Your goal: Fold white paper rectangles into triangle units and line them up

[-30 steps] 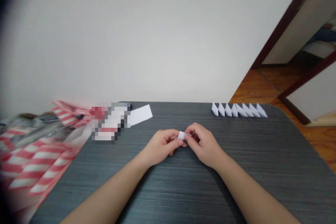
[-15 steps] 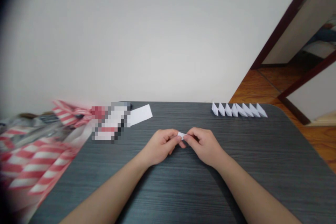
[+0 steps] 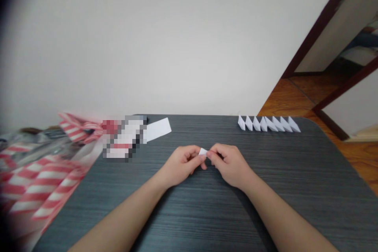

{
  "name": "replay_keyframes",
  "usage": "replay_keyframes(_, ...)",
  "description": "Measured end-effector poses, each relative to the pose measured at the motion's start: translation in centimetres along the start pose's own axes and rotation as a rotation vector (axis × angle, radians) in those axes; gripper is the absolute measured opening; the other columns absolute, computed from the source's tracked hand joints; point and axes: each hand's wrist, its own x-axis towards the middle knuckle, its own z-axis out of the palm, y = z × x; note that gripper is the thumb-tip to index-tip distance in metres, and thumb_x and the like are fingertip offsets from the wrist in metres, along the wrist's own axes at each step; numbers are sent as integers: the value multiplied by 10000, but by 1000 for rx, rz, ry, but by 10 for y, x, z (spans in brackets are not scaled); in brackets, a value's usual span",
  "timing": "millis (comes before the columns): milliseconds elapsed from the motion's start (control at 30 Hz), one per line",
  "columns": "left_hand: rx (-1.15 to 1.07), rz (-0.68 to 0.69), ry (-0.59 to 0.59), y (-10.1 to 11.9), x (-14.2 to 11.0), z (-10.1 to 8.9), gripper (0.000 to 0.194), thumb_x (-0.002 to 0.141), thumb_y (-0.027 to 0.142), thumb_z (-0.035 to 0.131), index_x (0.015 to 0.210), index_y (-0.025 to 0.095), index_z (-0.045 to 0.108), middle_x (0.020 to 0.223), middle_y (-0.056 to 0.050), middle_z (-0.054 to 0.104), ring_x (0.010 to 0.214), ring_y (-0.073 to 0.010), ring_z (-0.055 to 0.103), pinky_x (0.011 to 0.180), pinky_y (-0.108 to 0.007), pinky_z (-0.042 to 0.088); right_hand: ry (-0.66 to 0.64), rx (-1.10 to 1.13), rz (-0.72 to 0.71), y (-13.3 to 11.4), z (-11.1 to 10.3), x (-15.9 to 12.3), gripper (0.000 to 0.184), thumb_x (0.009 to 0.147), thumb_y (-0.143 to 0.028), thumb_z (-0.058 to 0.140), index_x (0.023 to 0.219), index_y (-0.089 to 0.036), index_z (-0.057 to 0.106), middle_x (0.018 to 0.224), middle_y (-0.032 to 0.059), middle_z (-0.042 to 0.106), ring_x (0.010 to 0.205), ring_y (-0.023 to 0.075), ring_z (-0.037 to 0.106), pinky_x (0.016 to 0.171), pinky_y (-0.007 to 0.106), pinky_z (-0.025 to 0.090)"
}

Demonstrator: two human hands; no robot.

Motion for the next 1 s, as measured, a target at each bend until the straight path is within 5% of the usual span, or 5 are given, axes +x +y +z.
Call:
replay_keyframes(333, 169, 48, 16, 2, -1, -3, 344, 948, 318, 479, 714, 151, 669, 629, 6, 585, 570, -100, 464, 560, -210, 316, -46, 21, -20, 3, 2, -1, 199, 929, -251, 547, 757, -184, 623, 646, -20, 576, 593, 125, 511, 570, 235, 382)
replay_keyframes(1000, 134, -25, 72, 6, -1, -2, 392, 951, 344, 481, 657, 161, 664, 536, 22, 565, 510, -97, 465, 550, -208, 348, 3, 29, -8, 4, 0, -1, 233, 940, -242, 515, 718, -189, 562, 623, -21, 562, 576, 127, 511, 566, 240, 387)
